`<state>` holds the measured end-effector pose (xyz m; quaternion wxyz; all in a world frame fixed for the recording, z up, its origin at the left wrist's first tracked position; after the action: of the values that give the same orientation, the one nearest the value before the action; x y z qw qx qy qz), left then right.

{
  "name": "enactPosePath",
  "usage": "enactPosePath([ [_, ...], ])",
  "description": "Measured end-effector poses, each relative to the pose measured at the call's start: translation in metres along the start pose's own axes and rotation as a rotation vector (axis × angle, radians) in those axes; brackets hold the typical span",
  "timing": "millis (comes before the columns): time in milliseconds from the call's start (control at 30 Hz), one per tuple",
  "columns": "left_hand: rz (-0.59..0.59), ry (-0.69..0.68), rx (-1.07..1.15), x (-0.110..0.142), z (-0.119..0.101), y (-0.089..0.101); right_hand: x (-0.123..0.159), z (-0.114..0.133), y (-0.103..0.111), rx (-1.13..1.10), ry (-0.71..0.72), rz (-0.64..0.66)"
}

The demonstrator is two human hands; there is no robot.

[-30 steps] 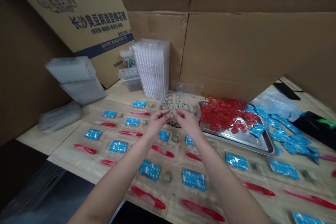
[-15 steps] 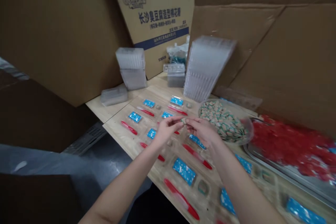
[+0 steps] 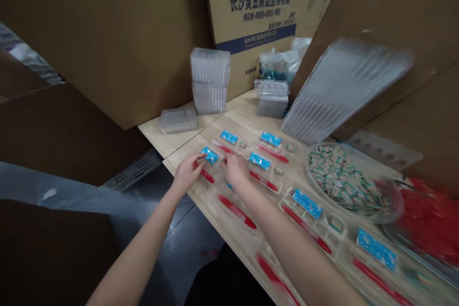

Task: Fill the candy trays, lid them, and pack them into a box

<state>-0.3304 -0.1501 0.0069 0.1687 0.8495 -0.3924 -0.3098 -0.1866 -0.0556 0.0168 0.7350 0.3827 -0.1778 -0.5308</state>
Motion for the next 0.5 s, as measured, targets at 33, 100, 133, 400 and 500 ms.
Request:
enactPosePath([
  [33, 0.004, -0.012, -0.016, 0.000, 0.000, -0.001, 0.002, 0.001, 0.000, 0.040, 0.047, -0.006],
  [100, 0.013, -0.037, -0.043, 0.001, 0.001, -0.001, 0.006, 0.003, 0.001, 0.107, 0.124, -0.020],
  [133, 0.021, -0.050, -0.055, 0.001, 0.001, -0.001, 0.008, 0.003, 0.001, 0.134, 0.153, -0.029],
  [400, 0.156, -0.199, -0.175, 0.000, -0.010, -0.003, 0.006, -0.012, 0.011, 0.222, 0.257, -0.067],
  [500, 0.266, -0.285, -0.222, -0.010, -0.018, -0.012, 0.006, -0.017, 0.019, 0.236, 0.297, -0.035],
])
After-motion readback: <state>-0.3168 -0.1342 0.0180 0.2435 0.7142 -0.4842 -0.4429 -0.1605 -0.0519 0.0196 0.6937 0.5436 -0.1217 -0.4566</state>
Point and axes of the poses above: each hand's wrist, its own x-axis away from the middle knuckle, its own y-axis out of the back of the hand, z = x × y, the point moved 2 cm from there along -x, towards the middle knuckle, and after that the axes turned 12 degrees about -z, right-handed, at the moved point
